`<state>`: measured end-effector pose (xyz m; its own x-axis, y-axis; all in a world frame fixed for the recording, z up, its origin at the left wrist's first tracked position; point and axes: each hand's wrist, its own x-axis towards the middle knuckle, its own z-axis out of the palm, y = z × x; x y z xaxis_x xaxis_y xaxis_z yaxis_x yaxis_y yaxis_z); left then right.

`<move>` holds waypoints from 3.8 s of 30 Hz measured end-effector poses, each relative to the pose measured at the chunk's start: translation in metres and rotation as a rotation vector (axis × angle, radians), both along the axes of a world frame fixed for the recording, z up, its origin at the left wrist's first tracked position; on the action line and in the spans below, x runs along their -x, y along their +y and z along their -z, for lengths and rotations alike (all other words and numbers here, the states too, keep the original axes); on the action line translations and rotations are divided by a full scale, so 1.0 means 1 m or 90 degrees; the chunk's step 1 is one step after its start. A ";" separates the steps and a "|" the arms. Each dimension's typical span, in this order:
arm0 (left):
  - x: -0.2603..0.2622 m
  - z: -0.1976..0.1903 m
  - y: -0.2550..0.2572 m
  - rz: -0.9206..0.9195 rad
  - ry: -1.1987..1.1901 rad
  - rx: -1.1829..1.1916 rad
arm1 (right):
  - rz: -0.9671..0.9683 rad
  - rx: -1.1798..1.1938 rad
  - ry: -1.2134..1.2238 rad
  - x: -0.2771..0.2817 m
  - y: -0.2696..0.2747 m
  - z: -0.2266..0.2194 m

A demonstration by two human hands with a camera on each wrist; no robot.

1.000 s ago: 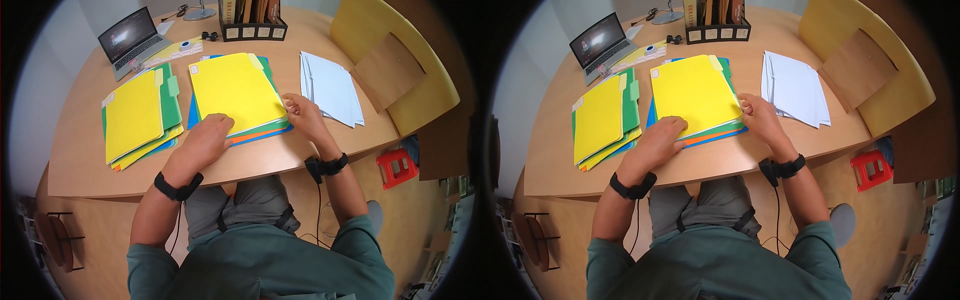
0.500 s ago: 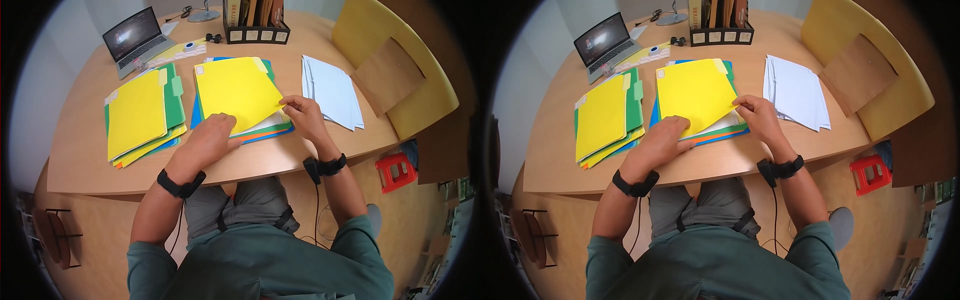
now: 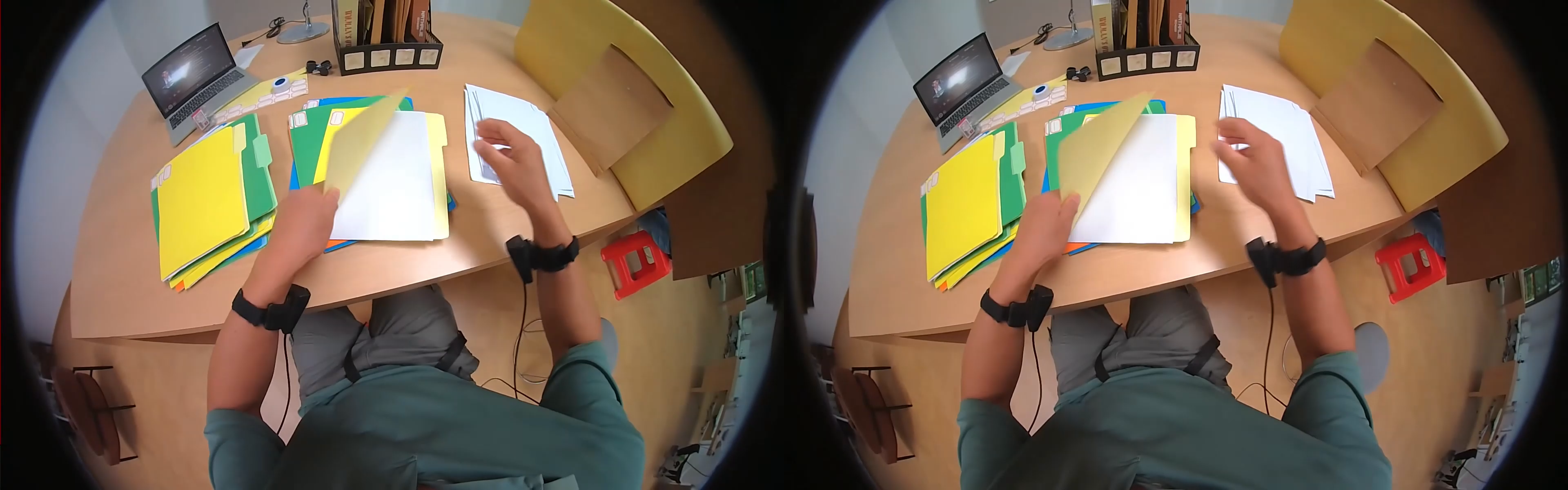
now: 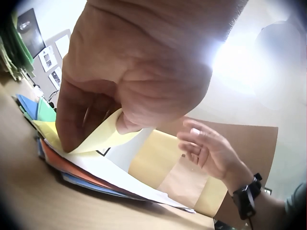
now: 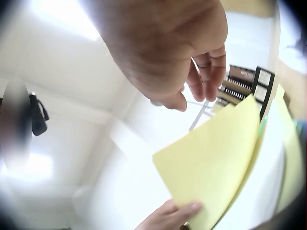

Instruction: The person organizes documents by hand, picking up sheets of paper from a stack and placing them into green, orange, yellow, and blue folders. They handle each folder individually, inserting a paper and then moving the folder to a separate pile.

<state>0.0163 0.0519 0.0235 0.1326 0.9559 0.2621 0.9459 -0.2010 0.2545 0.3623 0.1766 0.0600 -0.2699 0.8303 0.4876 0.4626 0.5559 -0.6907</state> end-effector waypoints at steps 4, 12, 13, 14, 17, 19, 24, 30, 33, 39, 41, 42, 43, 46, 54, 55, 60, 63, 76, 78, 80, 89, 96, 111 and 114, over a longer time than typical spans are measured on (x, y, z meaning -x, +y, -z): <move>0.004 0.004 -0.005 -0.100 -0.221 0.044 | 0.132 0.012 -0.296 -0.053 0.023 0.026; 0.011 0.011 -0.008 -0.108 -0.289 0.000 | 0.183 0.083 -0.321 -0.067 0.040 0.061; 0.013 0.009 -0.011 -0.133 -0.319 -0.005 | 0.189 0.133 -0.288 -0.065 0.037 0.056; 0.015 0.007 -0.013 -0.158 -0.349 -0.010 | 0.190 0.135 -0.287 -0.065 0.037 0.058; 0.024 0.007 -0.019 -0.207 -0.424 -0.068 | 0.193 0.012 -0.268 -0.062 0.031 0.055; 0.044 0.024 -0.020 -0.201 -0.474 -0.104 | 0.159 -0.097 -0.173 -0.039 -0.001 0.030; 0.047 0.014 -0.058 -0.209 -0.671 -0.009 | -0.024 0.188 -0.168 -0.008 -0.076 0.029; 0.028 0.016 -0.090 -0.230 -0.756 -0.021 | -0.076 0.416 0.222 0.018 -0.108 0.057; 0.008 0.018 -0.100 -0.162 -0.555 -0.180 | -0.110 0.420 0.243 0.017 -0.105 0.066; -0.009 0.022 -0.107 -0.072 -0.401 -0.242 | -0.132 0.440 0.271 0.015 -0.105 0.068; -0.007 0.025 -0.111 -0.119 -0.532 -0.186 | -0.131 0.443 0.294 0.017 -0.108 0.067; -0.005 0.024 -0.112 -0.117 -0.532 -0.187 | -0.129 0.446 0.318 0.018 -0.109 0.066; -0.004 0.022 -0.113 -0.132 -0.624 -0.163 | -0.128 0.442 0.320 0.018 -0.110 0.065; -0.004 0.021 -0.118 -0.159 -0.681 -0.069 | -0.129 0.441 0.325 0.019 -0.111 0.064; 0.001 0.027 -0.122 0.069 -0.371 -0.089 | -0.156 0.395 0.385 0.023 -0.107 0.075; -0.001 0.029 -0.122 -0.023 -0.455 -0.060 | -0.170 0.401 0.388 0.022 -0.107 0.077; 0.007 0.021 -0.124 -0.116 -0.823 0.182 | -0.149 0.360 0.414 0.031 -0.119 0.080; 0.005 0.021 -0.123 -0.086 -0.912 0.274 | -0.149 0.347 0.383 0.046 -0.131 0.079; 0.198 -0.005 -0.126 -0.405 -0.792 -0.220 | -0.239 0.348 0.284 0.071 -0.127 0.080; 0.234 0.003 -0.130 -0.445 -0.775 -0.164 | -0.240 0.358 0.282 0.069 -0.124 0.082; 0.262 0.016 -0.138 -0.462 -0.702 -0.131 | -0.238 0.367 0.280 0.069 -0.123 0.083; 0.177 -0.008 -0.108 -0.370 -0.099 -0.191 | -0.163 0.319 0.226 0.028 -0.102 0.076; 0.037 -0.031 -0.035 -0.040 -0.113 0.090 | 0.009 0.235 0.157 -0.021 -0.073 0.075; -0.011 -0.021 0.024 0.028 0.058 0.170 | -0.212 0.555 0.213 0.030 -0.059 0.032; -0.011 -0.020 0.022 0.024 0.057 0.147 | -0.267 0.716 0.432 0.033 -0.040 0.039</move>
